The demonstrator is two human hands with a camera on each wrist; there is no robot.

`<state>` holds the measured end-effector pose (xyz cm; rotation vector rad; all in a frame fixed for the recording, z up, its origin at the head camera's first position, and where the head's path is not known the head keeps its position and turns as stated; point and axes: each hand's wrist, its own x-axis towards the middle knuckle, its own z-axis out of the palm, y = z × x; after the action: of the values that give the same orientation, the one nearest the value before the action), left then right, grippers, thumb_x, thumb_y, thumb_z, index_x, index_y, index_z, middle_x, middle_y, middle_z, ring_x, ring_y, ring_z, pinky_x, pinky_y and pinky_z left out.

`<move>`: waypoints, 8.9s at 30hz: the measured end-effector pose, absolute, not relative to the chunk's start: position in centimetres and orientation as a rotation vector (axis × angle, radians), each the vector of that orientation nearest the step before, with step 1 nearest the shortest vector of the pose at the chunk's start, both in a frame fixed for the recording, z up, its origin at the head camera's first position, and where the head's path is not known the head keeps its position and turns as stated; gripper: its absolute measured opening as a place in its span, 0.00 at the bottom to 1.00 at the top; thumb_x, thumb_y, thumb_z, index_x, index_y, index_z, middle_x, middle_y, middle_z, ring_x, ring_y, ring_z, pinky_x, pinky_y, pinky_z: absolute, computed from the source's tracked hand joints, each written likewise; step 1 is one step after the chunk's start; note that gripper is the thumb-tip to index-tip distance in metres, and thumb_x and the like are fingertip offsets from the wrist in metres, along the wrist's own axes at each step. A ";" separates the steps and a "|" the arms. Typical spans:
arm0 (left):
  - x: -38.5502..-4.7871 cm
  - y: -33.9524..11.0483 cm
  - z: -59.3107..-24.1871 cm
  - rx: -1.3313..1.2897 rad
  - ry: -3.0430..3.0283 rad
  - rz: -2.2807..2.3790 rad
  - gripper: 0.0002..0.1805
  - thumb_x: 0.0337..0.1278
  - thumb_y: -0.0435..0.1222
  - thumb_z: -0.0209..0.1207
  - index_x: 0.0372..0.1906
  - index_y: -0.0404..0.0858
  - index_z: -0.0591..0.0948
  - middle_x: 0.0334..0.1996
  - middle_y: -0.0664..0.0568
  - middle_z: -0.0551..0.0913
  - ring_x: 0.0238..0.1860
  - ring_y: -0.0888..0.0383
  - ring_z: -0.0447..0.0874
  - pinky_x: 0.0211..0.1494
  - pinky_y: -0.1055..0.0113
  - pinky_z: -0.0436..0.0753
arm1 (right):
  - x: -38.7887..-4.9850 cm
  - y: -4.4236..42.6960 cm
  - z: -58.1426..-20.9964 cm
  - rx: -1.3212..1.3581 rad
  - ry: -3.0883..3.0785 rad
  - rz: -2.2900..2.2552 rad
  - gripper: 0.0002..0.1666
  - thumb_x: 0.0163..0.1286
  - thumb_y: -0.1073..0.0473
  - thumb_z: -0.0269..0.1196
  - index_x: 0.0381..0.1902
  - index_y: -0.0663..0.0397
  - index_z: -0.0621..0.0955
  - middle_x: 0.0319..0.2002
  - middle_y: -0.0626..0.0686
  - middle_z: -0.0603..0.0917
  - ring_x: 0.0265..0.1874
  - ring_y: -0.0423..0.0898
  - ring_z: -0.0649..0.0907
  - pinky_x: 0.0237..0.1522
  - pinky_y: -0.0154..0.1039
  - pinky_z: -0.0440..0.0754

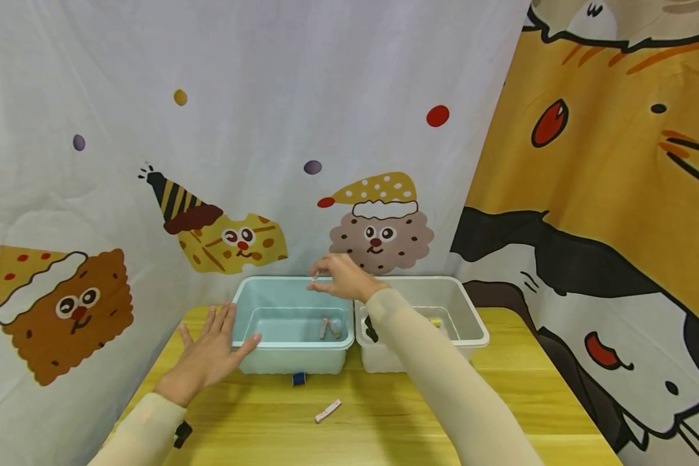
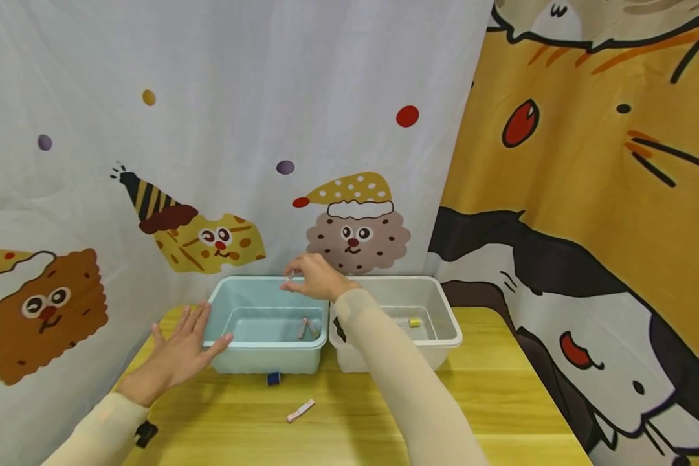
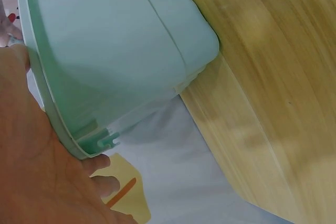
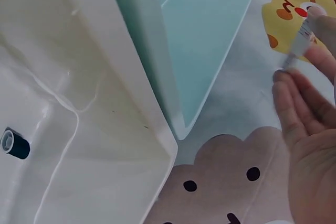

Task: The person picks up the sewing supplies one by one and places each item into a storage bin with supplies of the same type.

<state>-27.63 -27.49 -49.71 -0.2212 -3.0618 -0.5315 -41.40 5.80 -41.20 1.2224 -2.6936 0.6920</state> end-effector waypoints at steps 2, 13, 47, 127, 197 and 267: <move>-27.6 -27.5 -49.7 -0.222 -3.061 -0.539 0.67 0.82 0.79 0.46 0.97 0.30 0.46 0.97 0.31 0.45 0.96 0.21 0.39 0.78 0.03 0.26 | -41.4 5.7 -41.2 1.210 -2.715 0.705 0.24 0.83 0.45 0.77 0.67 0.54 0.93 0.64 0.58 0.94 0.64 0.60 0.91 0.68 0.53 0.92; -27.6 -27.4 -49.5 -0.232 -3.067 -0.527 0.67 0.82 0.80 0.45 0.97 0.31 0.46 0.97 0.31 0.45 0.96 0.21 0.39 0.79 0.02 0.27 | -40.8 6.2 -41.5 1.181 -2.736 0.696 0.26 0.85 0.44 0.75 0.70 0.51 0.91 0.69 0.55 0.91 0.71 0.55 0.89 0.74 0.53 0.90; -27.6 -27.4 -49.5 -0.231 -3.062 -0.528 0.67 0.83 0.79 0.46 0.97 0.30 0.46 0.97 0.30 0.46 0.95 0.20 0.40 0.78 0.02 0.26 | -35.5 9.5 -42.4 1.339 -2.627 0.693 0.22 0.88 0.47 0.72 0.72 0.47 0.90 0.70 0.51 0.90 0.71 0.50 0.89 0.76 0.50 0.89; -27.5 -27.3 -49.7 -0.211 -3.066 -0.511 0.65 0.84 0.78 0.47 0.97 0.31 0.47 0.97 0.30 0.47 0.95 0.21 0.42 0.79 0.02 0.31 | -27.8 11.0 -57.8 1.607 -2.869 0.611 0.36 0.75 0.37 0.82 0.77 0.31 0.87 0.66 0.41 0.85 0.55 0.31 0.84 0.62 0.27 0.84; -27.6 -27.4 -49.6 -0.213 -3.067 -0.502 0.66 0.84 0.78 0.46 0.97 0.30 0.47 0.97 0.30 0.47 0.95 0.20 0.43 0.79 0.01 0.31 | -27.4 9.9 -53.5 1.718 -2.630 0.637 0.09 0.89 0.55 0.71 0.58 0.49 0.93 0.52 0.45 0.91 0.46 0.22 0.86 0.52 0.15 0.84; -27.5 -27.0 -49.7 -0.192 -3.039 -0.512 0.63 0.86 0.75 0.48 0.97 0.30 0.49 0.97 0.32 0.47 0.96 0.22 0.41 0.80 0.02 0.32 | -35.8 7.8 -43.2 1.585 -2.526 0.691 0.07 0.85 0.59 0.74 0.54 0.52 0.95 0.47 0.50 0.96 0.40 0.36 0.93 0.48 0.39 0.97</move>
<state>-27.46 -26.96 -49.75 -0.1919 -3.0394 -0.5117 -35.79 7.83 -43.17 1.5849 -2.5256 0.6906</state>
